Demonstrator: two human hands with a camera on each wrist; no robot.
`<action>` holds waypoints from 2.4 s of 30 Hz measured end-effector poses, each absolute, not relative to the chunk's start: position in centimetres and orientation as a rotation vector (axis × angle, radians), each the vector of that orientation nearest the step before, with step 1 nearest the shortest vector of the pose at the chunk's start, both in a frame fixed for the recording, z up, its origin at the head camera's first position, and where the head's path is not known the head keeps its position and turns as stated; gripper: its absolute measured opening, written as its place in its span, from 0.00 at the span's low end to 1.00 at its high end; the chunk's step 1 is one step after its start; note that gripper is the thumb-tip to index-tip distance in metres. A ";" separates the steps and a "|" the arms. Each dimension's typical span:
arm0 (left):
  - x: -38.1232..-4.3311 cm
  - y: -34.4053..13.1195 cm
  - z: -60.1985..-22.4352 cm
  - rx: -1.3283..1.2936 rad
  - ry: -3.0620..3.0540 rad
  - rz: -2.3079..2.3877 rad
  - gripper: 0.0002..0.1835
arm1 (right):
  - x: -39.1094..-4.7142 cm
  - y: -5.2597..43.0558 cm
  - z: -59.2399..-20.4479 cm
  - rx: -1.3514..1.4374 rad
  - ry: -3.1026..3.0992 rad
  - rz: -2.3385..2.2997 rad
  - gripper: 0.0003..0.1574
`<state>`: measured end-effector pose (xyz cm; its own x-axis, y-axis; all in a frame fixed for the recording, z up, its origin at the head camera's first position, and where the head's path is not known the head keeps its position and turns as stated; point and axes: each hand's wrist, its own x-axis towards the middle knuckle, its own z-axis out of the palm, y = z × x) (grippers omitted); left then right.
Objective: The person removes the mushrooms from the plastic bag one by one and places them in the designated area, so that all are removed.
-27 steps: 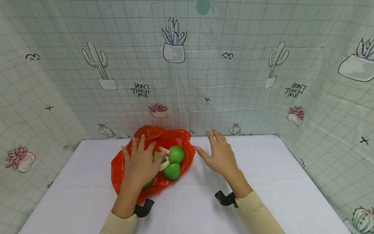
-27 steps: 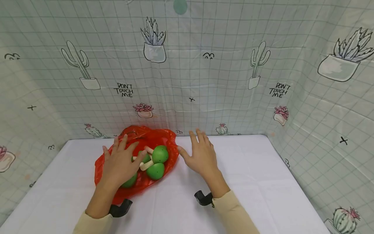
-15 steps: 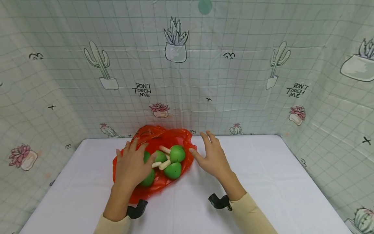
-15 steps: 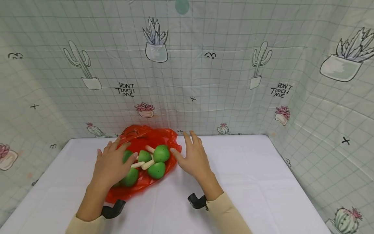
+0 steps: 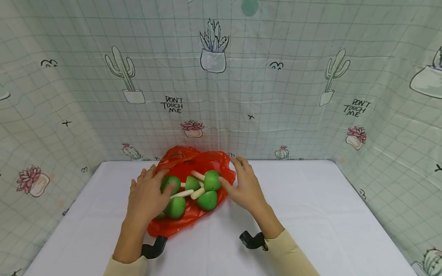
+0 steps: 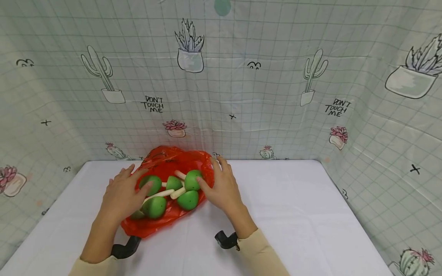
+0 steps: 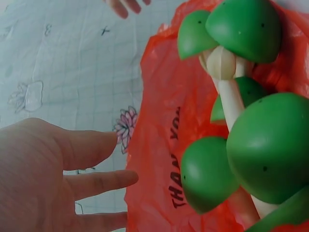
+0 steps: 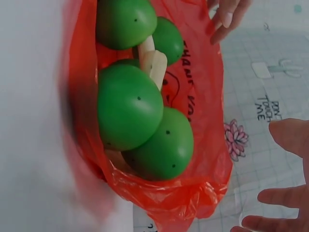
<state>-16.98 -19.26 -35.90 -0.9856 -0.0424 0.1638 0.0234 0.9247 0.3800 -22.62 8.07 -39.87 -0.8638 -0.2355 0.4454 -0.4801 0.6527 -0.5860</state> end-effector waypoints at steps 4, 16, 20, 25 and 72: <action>-16.9 -20.0 -36.0 0.000 -2.895 -0.598 0.30 | -22.7 7.5 -40.2 0.594 -2.502 1.055 0.43; -16.8 -22.0 -36.3 -0.034 -2.920 -0.819 0.29 | -23.0 6.0 -40.6 0.670 -2.329 1.175 0.30; -17.0 -22.6 -36.4 -0.036 -2.907 -0.899 0.28 | -23.0 5.7 -40.9 0.685 -2.287 1.213 0.26; -17.0 -23.1 -36.5 -0.051 -2.898 -0.988 0.28 | -23.0 5.4 -41.3 0.671 -2.304 1.210 0.26; -17.5 -24.2 -37.1 0.010 -2.898 -1.128 0.30 | -24.6 5.2 -45.2 0.559 -2.395 1.513 0.30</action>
<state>-17.54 -24.21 -37.10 -0.9995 -0.0177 0.0268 0.0051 0.7370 0.6759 -24.63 5.18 -45.22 -0.8940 -0.1843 0.4084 -0.4479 0.3857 -0.8066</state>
